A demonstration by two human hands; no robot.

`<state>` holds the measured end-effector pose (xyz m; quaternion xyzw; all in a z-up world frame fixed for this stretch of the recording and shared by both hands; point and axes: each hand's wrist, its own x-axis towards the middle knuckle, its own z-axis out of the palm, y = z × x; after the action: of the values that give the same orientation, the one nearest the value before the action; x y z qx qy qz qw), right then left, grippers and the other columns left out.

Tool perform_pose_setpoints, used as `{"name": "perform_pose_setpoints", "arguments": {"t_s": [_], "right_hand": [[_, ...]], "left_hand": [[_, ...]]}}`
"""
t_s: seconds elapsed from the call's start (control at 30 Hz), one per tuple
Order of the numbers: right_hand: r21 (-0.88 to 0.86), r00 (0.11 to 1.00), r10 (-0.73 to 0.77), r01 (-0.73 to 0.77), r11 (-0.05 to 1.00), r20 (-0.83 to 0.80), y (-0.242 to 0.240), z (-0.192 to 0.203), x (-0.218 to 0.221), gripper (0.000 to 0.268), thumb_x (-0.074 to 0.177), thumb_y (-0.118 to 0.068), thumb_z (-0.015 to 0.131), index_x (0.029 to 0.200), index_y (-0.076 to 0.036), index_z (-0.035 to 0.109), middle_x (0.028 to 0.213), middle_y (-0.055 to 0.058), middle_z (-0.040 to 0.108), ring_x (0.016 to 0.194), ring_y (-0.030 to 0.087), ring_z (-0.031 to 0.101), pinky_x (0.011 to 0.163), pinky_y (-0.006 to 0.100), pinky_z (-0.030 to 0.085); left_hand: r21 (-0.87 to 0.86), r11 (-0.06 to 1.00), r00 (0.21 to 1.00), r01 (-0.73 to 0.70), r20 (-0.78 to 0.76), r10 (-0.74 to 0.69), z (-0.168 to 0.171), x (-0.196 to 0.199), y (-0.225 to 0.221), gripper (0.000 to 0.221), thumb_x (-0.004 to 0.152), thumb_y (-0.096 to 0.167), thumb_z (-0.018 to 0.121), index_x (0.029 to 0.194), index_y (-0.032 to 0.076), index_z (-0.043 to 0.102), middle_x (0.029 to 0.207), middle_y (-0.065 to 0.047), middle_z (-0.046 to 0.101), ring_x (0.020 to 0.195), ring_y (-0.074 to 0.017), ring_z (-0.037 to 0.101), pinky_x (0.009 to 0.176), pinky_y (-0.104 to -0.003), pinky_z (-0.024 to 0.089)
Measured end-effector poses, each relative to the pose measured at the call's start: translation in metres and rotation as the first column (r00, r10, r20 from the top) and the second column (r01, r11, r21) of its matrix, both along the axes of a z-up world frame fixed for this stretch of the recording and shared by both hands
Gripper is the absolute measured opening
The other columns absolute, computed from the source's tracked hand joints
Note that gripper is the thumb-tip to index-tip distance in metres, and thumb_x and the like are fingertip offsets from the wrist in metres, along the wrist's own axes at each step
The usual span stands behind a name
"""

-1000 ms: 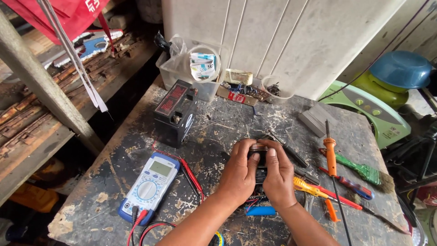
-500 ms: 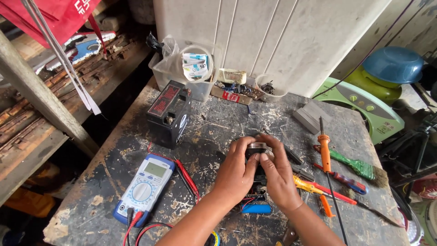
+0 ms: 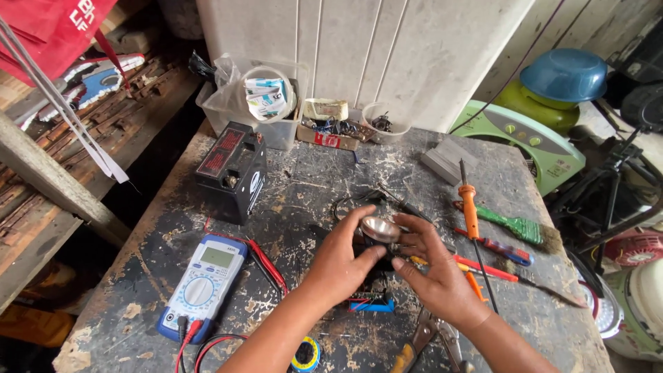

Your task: Repairing a headlamp by connecting a battery to the circuit board and testing the electrical connections with a multimeter.

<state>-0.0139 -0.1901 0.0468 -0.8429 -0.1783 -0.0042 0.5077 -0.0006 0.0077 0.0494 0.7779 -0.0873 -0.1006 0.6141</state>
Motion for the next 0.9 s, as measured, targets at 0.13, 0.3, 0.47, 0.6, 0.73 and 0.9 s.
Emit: {"name": "perform_pose_setpoints", "arguments": {"t_s": [0.13,0.3,0.47,0.6,0.73,0.9], "right_hand": [[-0.117,0.993,-0.115,0.112,0.987,-0.023,-0.018,-0.003,-0.015,0.061,0.09,-0.014,0.067,0.147,-0.012,0.043,0.149,0.004,0.058,0.126,0.019,0.067,0.101,0.039,0.056],[-0.375,0.985,-0.151,0.108,0.921,-0.087,-0.034,-0.004,-0.044,0.058,0.088,-0.022,0.069,0.144,-0.017,0.053,0.133,0.001,0.075,0.125,0.016,0.071,0.096,0.035,0.061],[-0.425,0.996,-0.088,0.09,0.901,0.025,-0.04,-0.033,-0.052,0.046,0.09,-0.027,0.069,0.136,-0.018,0.064,0.129,0.0,0.075,0.122,0.021,0.07,0.101,0.041,0.056],[-0.481,0.996,-0.023,0.062,0.874,0.086,-0.036,-0.039,-0.052,0.038,0.092,-0.034,0.068,0.128,-0.021,0.071,0.125,0.001,0.075,0.118,0.029,0.069,0.095,0.05,0.055],[-0.441,0.995,-0.038,0.077,0.894,0.097,-0.027,-0.04,-0.05,0.035,0.093,-0.03,0.068,0.125,-0.018,0.07,0.119,0.001,0.075,0.107,0.025,0.072,0.083,0.042,0.059],[-0.391,0.996,-0.08,0.055,0.919,-0.046,-0.017,-0.039,-0.044,0.045,0.092,-0.035,0.066,0.134,-0.021,0.064,0.126,-0.001,0.072,0.107,0.021,0.074,0.071,0.039,0.061]], "left_hand": [[0.034,0.995,0.995,-0.096,-0.015,0.097,-0.023,0.017,0.001,0.057,0.093,0.03,0.065,0.147,0.027,0.048,0.143,-0.012,0.063,0.125,-0.0326,0.062,0.098,-0.042,0.048],[0.118,0.988,0.988,-0.101,-0.109,0.114,-0.035,0.025,0.001,0.068,0.096,0.044,0.057,0.159,0.027,0.038,0.157,-0.012,0.047,0.138,-0.0351,0.051,0.105,-0.048,0.045],[0.261,0.962,0.995,-0.077,-0.045,0.092,-0.019,0.017,0.008,0.068,0.099,0.035,0.057,0.161,0.02,0.035,0.158,-0.012,0.047,0.134,-0.0344,0.054,0.104,-0.049,0.049],[0.293,0.949,0.99,-0.114,-0.047,0.134,-0.016,0.01,0.011,0.066,0.1,0.035,0.054,0.161,0.021,0.035,0.155,-0.008,0.047,0.12,-0.0267,0.064,0.098,-0.045,0.054],[0.348,0.928,0.991,-0.133,0.053,0.122,-0.022,0.002,0.016,0.069,0.098,0.032,0.058,0.161,0.019,0.033,0.151,-0.011,0.045,0.118,-0.0286,0.064,0.097,-0.047,0.052],[0.615,0.766,0.971,-0.184,0.235,0.044,-0.017,-0.016,0.029,0.011,0.098,0.025,0.062,0.103,0.016,0.058,0.103,-0.005,0.065,0.085,-0.0303,0.068,0.068,-0.048,0.05]]}}
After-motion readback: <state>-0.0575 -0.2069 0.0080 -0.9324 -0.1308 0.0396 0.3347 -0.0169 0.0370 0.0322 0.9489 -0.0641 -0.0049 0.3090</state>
